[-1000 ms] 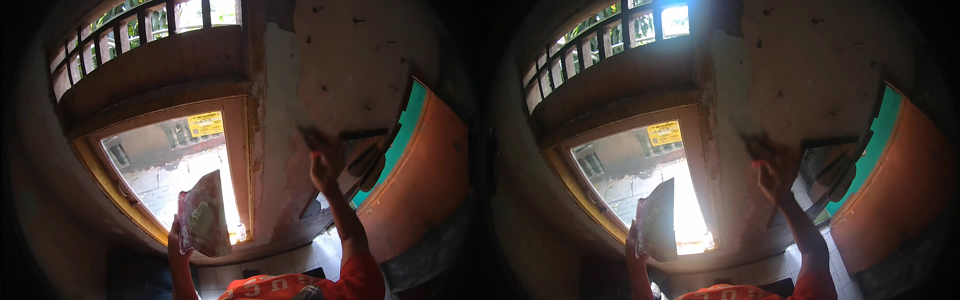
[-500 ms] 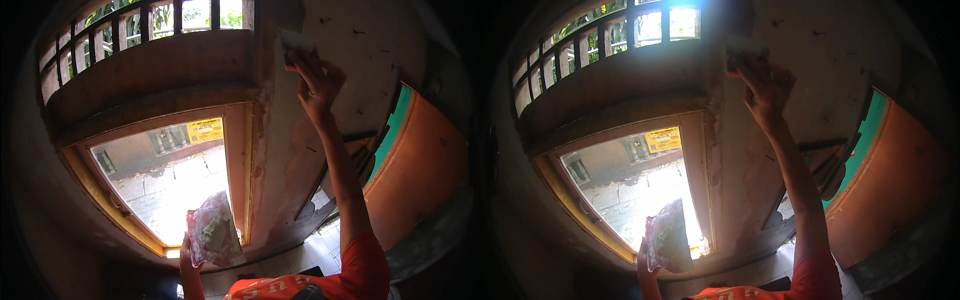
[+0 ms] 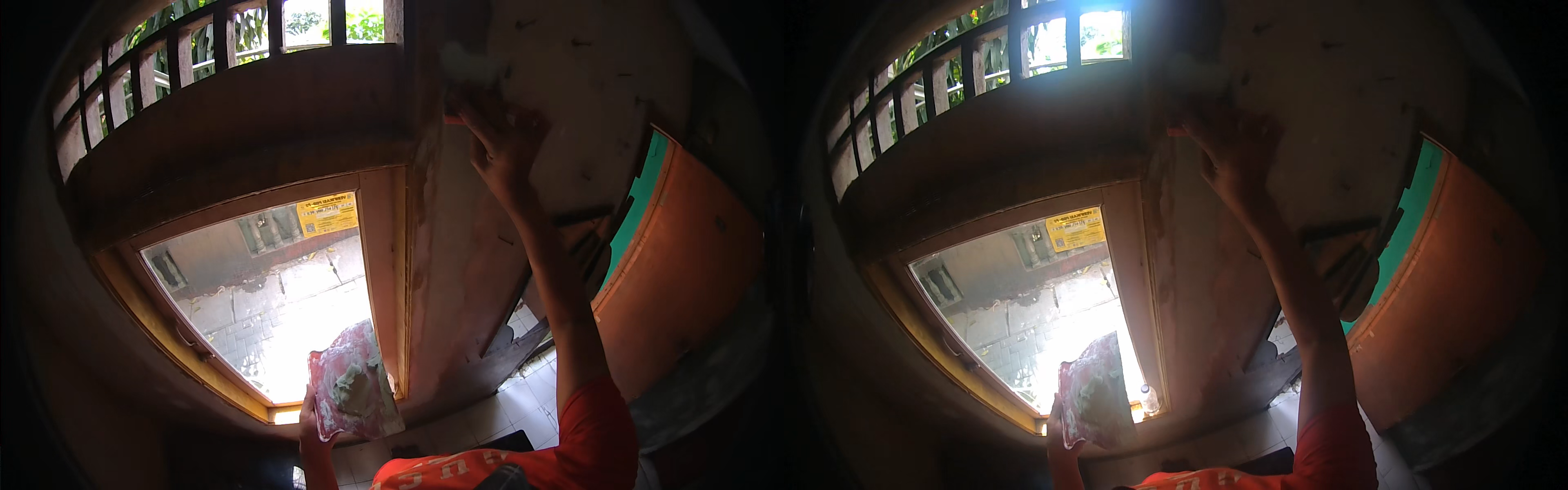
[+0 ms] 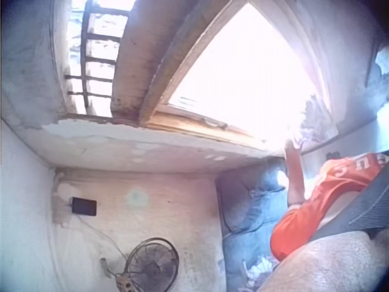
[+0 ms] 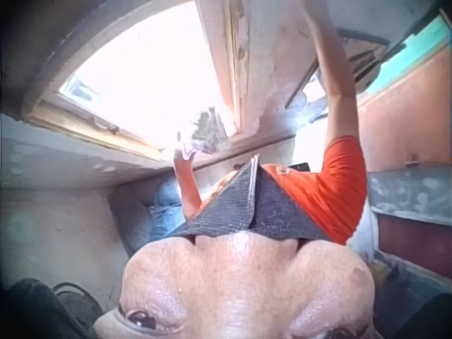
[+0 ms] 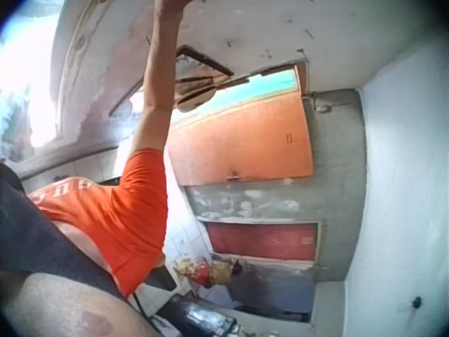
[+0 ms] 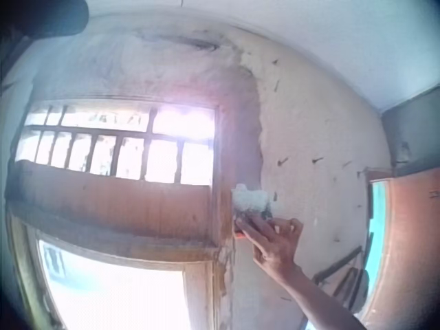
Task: The person applies a substance to a wall using a putty knife while holding a hawk. They spread the material over several damaged spots on the wall next to a window.
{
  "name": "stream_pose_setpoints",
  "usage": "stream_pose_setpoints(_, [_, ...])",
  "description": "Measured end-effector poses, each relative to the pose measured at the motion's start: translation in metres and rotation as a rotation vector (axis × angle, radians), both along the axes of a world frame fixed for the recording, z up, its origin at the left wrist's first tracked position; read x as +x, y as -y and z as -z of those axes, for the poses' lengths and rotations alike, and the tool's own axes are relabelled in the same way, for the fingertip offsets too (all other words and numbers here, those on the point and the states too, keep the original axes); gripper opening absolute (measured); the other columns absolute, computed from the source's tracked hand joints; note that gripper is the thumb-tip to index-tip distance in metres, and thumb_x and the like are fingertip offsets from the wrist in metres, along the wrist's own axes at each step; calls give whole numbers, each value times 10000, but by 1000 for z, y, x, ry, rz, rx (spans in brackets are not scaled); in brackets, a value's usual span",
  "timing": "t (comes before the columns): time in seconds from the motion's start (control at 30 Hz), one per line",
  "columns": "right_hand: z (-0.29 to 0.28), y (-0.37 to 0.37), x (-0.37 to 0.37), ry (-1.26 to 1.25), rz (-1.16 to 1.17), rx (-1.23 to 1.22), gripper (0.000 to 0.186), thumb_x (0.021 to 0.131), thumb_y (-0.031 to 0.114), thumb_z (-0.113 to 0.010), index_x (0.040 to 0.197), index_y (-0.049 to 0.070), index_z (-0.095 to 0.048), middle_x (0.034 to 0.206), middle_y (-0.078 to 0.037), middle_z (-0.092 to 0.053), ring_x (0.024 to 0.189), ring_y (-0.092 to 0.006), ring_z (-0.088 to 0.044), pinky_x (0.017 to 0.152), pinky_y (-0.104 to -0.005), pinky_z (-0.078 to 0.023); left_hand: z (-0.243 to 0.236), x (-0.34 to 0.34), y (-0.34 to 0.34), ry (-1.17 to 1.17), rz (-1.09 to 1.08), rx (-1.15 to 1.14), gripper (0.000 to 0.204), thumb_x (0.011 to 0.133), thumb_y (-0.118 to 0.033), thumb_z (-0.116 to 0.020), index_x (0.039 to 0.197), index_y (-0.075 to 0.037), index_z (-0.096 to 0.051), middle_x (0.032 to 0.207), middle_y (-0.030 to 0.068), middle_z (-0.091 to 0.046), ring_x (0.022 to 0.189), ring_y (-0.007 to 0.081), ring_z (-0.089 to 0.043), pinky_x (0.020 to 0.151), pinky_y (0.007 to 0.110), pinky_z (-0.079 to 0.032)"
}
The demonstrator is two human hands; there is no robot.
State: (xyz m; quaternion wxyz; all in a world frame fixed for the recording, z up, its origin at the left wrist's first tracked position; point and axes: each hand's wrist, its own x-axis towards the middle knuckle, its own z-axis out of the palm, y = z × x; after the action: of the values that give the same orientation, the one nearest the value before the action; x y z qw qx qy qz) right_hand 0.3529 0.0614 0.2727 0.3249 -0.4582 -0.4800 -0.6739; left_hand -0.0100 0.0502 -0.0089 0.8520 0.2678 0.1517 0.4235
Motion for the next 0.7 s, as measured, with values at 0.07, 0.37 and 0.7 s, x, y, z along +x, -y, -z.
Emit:
stream_pose_setpoints(0.07, [4,-1,-2,8,-26,15,593,600,40,-673,1120,316,-599,1173,81,-577,902,-180,-512,847,-395,-305,1,-2,2,-33,-27,92,476,991,-327,-240,1285,24,-370,1190,144,-524,1063,224,-532,906,362,-450])
stream_pose_setpoints(0.37, [27,-3,2,19,-25,1,602,600,52,-683,1133,319,-596,1187,72,-568,902,-168,-493,859,-405,-304,18,-4,4,60,4,-94,487,981,-353,-272,1284,11,-383,1211,153,-516,1085,250,-524,929,389,-432])
stream_pose_setpoints(0.7, [51,-5,-2,-30,-57,-24,590,628,40,-646,1155,302,-592,1192,77,-576,868,-147,-463,861,-373,-285,18,-15,6,-2,-7,-33,513,967,-390,-286,1310,-17,-362,1254,169,-487,1117,296,-510,940,444,-424])
